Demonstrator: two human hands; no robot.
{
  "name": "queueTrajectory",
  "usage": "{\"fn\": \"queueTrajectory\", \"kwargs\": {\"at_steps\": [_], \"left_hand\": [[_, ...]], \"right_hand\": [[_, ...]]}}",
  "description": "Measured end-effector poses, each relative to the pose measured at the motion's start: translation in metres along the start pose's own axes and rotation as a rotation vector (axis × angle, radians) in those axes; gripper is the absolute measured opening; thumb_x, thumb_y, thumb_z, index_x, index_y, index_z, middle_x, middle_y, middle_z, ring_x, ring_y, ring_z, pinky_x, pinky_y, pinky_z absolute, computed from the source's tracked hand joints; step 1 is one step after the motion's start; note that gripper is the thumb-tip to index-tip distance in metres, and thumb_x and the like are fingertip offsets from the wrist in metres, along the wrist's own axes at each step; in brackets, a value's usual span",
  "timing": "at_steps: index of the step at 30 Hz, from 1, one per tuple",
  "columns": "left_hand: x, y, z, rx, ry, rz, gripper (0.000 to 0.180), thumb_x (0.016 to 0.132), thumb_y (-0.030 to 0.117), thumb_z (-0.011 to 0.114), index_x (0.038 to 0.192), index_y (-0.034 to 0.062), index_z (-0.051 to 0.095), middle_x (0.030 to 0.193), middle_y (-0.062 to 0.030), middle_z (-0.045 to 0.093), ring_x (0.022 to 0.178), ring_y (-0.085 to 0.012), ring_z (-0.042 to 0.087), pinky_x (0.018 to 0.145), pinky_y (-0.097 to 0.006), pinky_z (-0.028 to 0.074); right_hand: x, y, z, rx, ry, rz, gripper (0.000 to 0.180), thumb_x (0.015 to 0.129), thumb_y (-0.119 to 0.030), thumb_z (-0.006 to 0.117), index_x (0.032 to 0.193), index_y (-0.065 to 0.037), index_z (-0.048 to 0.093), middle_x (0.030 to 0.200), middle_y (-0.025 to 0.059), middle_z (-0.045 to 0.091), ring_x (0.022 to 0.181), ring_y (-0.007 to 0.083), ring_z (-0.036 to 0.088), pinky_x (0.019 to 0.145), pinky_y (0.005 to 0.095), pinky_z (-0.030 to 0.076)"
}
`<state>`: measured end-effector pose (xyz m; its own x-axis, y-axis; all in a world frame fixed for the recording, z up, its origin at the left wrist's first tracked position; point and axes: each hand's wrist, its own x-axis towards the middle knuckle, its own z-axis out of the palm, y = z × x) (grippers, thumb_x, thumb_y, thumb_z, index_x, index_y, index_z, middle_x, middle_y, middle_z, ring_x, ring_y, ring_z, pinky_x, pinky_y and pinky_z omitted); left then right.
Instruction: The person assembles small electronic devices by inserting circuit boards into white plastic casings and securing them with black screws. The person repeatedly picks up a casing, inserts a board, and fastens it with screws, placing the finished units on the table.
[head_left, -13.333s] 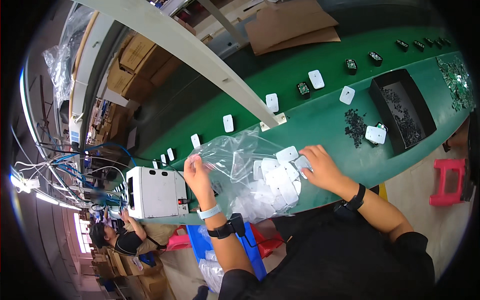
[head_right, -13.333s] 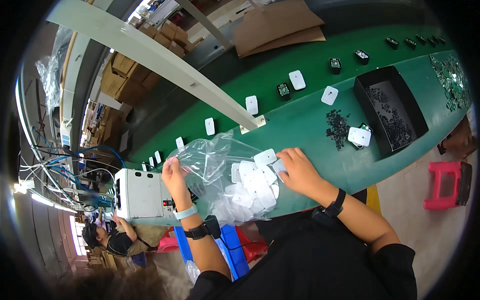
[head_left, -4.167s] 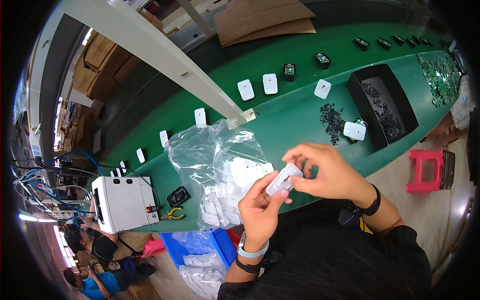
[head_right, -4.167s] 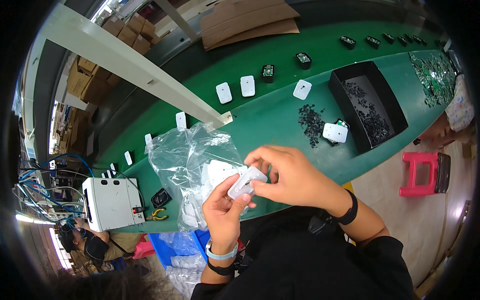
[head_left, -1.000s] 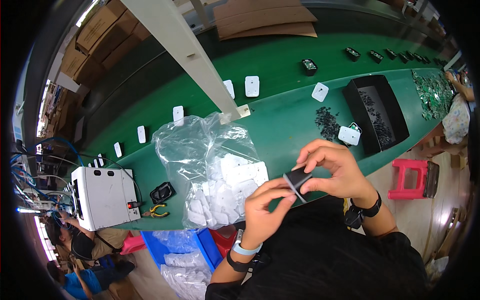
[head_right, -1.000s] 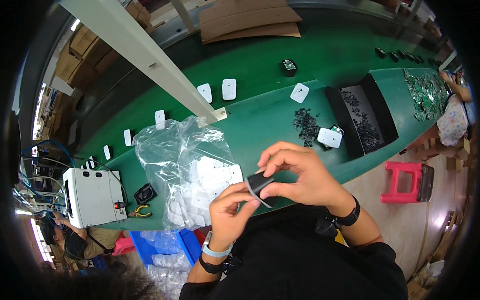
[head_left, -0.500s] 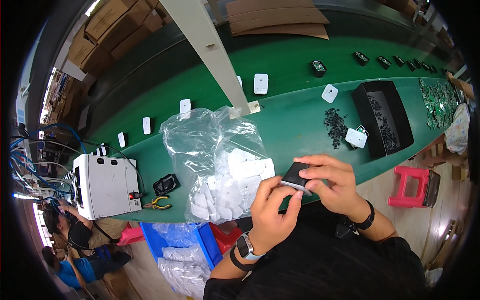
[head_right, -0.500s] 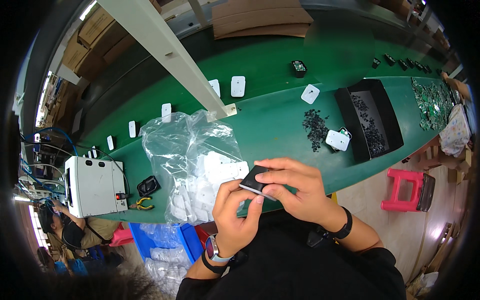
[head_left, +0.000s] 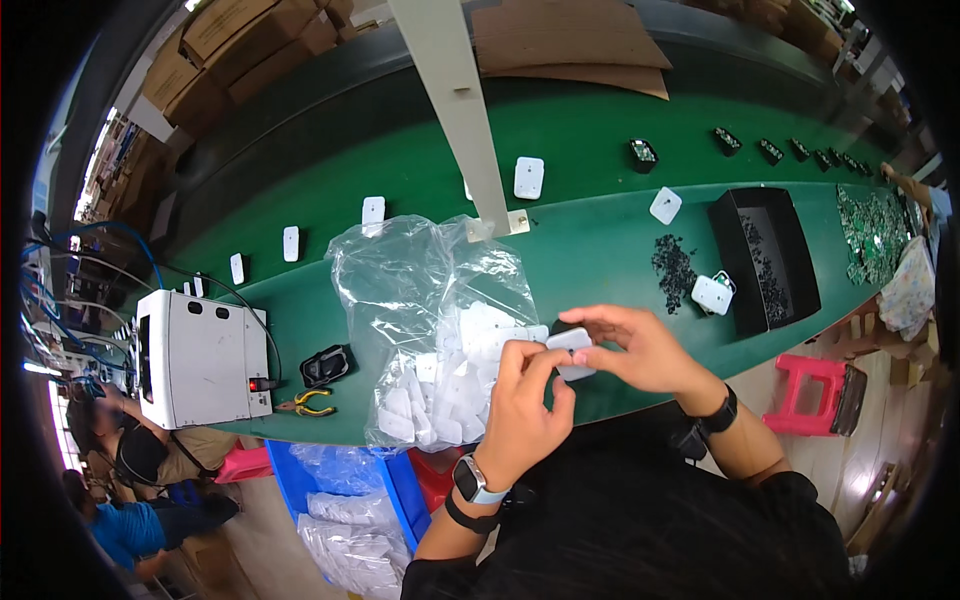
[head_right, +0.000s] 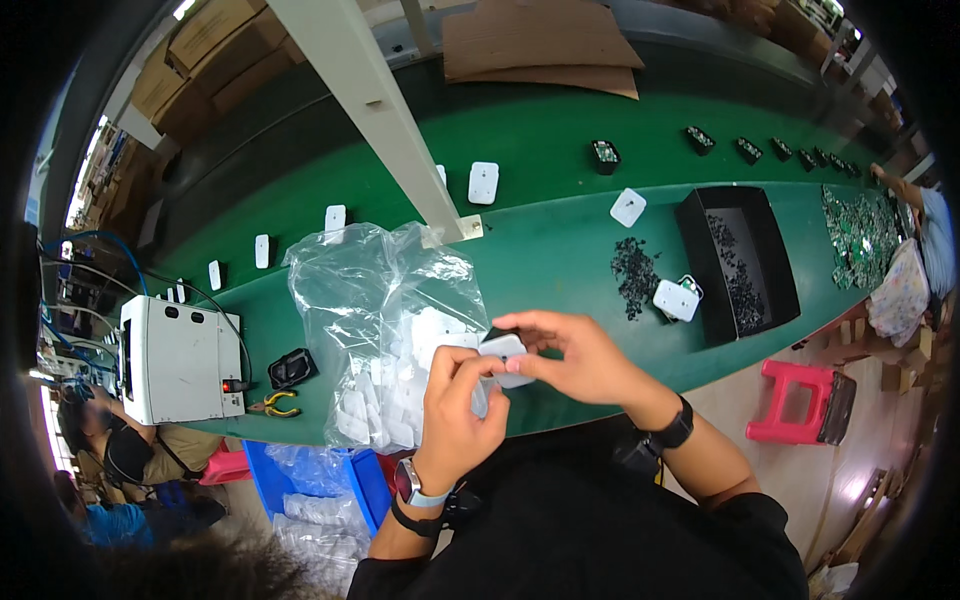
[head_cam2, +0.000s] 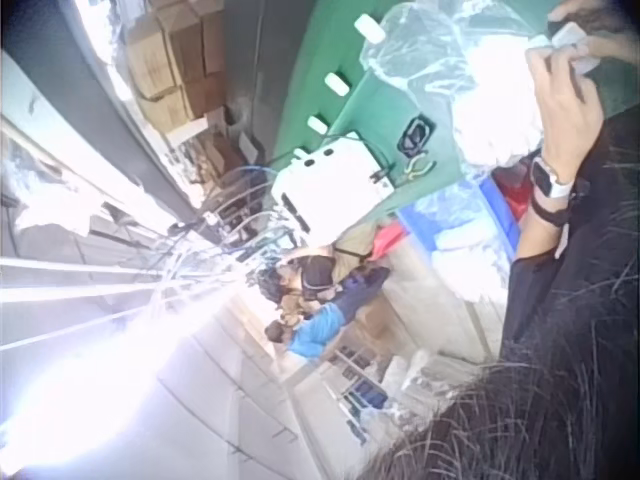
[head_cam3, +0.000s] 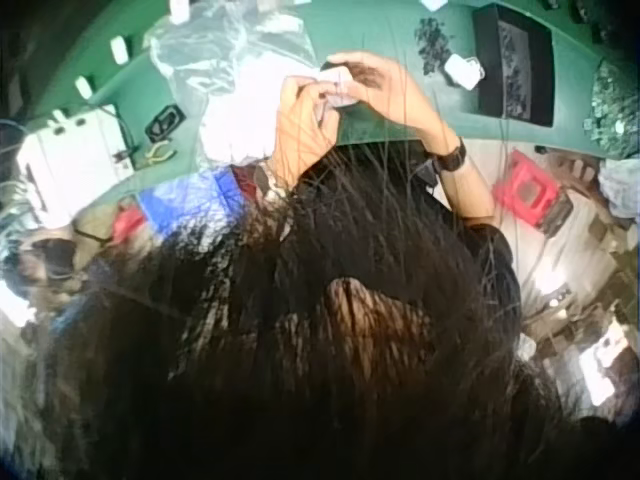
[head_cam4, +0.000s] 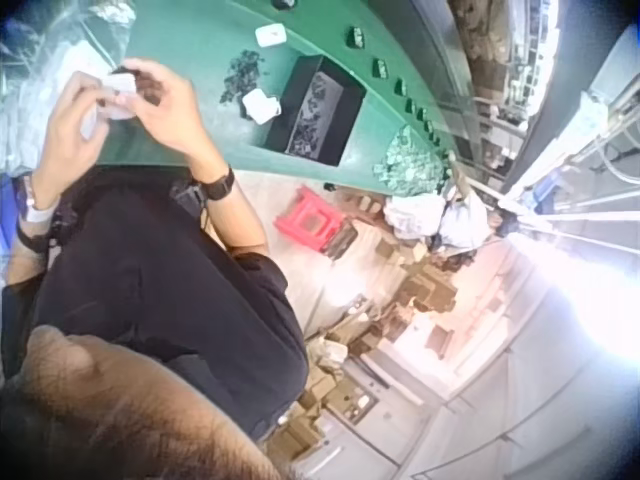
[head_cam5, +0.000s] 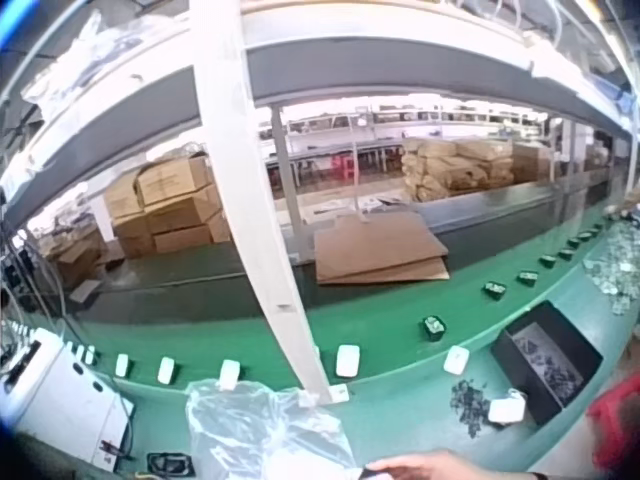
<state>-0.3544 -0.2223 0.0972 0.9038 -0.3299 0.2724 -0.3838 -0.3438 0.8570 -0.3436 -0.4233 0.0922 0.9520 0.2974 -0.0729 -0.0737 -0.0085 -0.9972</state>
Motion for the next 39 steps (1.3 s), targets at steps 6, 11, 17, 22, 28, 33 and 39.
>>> {"fn": "queueTrajectory", "kwargs": {"at_steps": [6,11,17,22,28,33,39], "left_hand": [[0.008,-0.035,-0.020,0.313,0.037,-0.173,0.034,0.083,-0.002,0.061,0.117,0.0006,0.062,0.094,-0.0195,0.056,0.090,-0.0375,0.063,0.076,-0.046,0.052],[-0.010,-0.057,-0.033,0.601,0.006,-0.152,0.029,0.084,-0.001,0.064,0.112,-0.0056,0.065,0.104,-0.0221,0.062,0.098,-0.0412,0.062,0.085,-0.047,0.052],[0.000,-0.057,-0.021,0.613,-0.105,-0.051,0.039,0.082,0.002,0.070,0.119,-0.0059,0.062,0.123,-0.0231,0.061,0.113,-0.0413,0.058,0.096,-0.047,0.049],[0.007,-0.062,-0.021,0.642,-0.172,-0.075,0.039,0.079,0.001,0.071,0.117,-0.0047,0.062,0.124,-0.0219,0.060,0.114,-0.0408,0.056,0.098,-0.046,0.046],[0.022,-0.055,-0.018,0.518,-0.126,-0.146,0.038,0.073,-0.006,0.073,0.108,0.0005,0.061,0.101,-0.0178,0.061,0.102,-0.0398,0.057,0.089,-0.045,0.047],[0.022,-0.066,-0.017,0.427,-0.100,-0.171,0.025,0.074,-0.008,0.068,0.097,0.0007,0.062,0.095,-0.0170,0.062,0.092,-0.0364,0.062,0.081,-0.043,0.050],[0.012,-0.046,-0.012,0.199,0.028,-0.022,0.020,0.077,-0.010,0.064,0.094,0.0020,0.066,0.101,-0.0159,0.063,0.096,-0.0320,0.066,0.083,-0.039,0.052]], "right_hand": [[0.134,0.064,-0.097,-0.248,0.366,-0.092,0.034,0.095,-0.002,0.064,0.128,0.004,0.057,0.112,0.0113,0.070,0.097,0.0167,0.068,0.086,0.0306,0.055],[0.204,0.068,-0.140,-0.886,0.548,0.089,0.046,0.090,-0.020,0.072,0.129,0.002,0.063,0.115,0.0240,0.070,0.108,0.0354,0.069,0.096,0.0413,0.052],[0.199,0.070,-0.157,-0.837,0.580,0.122,0.059,0.090,-0.027,0.074,0.139,0.001,0.056,0.128,0.0237,0.066,0.118,0.0373,0.064,0.100,0.0420,0.050],[0.136,0.022,-0.147,-0.740,0.661,-0.208,0.034,0.090,-0.021,0.072,0.116,-0.001,0.065,0.101,0.0148,0.069,0.089,0.0286,0.064,0.085,0.0388,0.053],[0.012,0.008,-0.161,-1.113,0.219,-0.096,0.008,0.080,-0.007,0.069,0.084,0.000,0.072,0.083,0.0126,0.069,0.090,0.0313,0.064,0.080,0.0413,0.053],[0.000,0.022,-0.143,-1.196,0.214,-0.067,0.008,0.078,-0.009,0.068,0.081,-0.003,0.072,0.083,0.0123,0.068,0.089,0.0319,0.065,0.079,0.0434,0.055],[0.007,0.046,-0.135,-1.380,0.265,-0.049,0.009,0.077,-0.009,0.068,0.078,-0.001,0.070,0.083,0.0137,0.068,0.088,0.0315,0.066,0.078,0.0430,0.057]]}}
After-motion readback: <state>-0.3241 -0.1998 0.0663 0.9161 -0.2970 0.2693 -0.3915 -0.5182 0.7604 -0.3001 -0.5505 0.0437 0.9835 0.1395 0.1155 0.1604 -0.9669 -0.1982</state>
